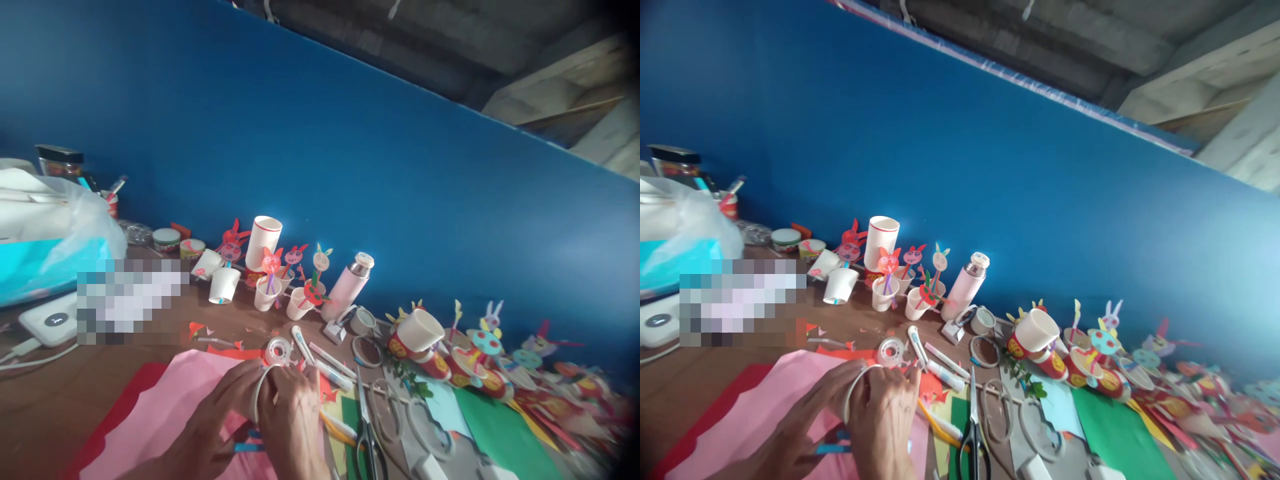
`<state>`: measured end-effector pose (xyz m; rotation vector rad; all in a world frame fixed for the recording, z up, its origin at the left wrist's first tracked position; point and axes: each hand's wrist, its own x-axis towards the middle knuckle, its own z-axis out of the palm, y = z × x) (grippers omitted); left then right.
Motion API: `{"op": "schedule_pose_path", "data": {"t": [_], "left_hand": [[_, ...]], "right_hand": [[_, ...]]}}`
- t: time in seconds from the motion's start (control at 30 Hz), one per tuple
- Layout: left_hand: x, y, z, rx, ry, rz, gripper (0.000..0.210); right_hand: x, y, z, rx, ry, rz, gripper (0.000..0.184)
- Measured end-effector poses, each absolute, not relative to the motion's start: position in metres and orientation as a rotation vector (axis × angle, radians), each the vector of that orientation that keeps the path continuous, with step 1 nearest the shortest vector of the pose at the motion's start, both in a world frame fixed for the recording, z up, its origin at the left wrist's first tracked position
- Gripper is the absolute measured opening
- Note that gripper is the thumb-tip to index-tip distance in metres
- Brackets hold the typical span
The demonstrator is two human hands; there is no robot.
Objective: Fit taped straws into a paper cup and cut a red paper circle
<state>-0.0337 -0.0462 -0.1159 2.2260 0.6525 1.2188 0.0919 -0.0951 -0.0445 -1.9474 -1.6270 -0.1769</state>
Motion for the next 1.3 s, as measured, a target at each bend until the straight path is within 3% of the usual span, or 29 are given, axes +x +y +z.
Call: {"op": "schedule_pose_path", "data": {"t": [0.33, 0.73, 0.93, 1.1, 1.3], "left_hand": [[-0.034, -0.046, -0.118, 2.239, 0.658, 1.270, 0.051], [-0.039, -0.057, -0.112, 2.096, 0.653, 1.191, 0.062], [-0.039, -0.048, -0.091, 1.673, 0.639, 0.894, 0.025], [-0.032, -0.038, -0.088, 1.324, 0.751, 0.839, 0.031], [-0.033, -0.031, -0.086, 1.177, 0.684, 0.753, 0.021]], "right_hand": [[0.092, -0.098, -0.050, -1.881, -1.664, -0.194, 0.026], [0.093, -0.104, -0.055, -1.866, -1.473, -0.109, 0.019], [0.098, -0.108, -0.054, -1.852, -1.482, -0.140, 0.018], [0.098, -0.107, -0.057, -1.728, -1.681, -0.237, 0.017], [0.100, -0.108, -0.045, -1.700, -1.709, -0.158, 0.015]]}}
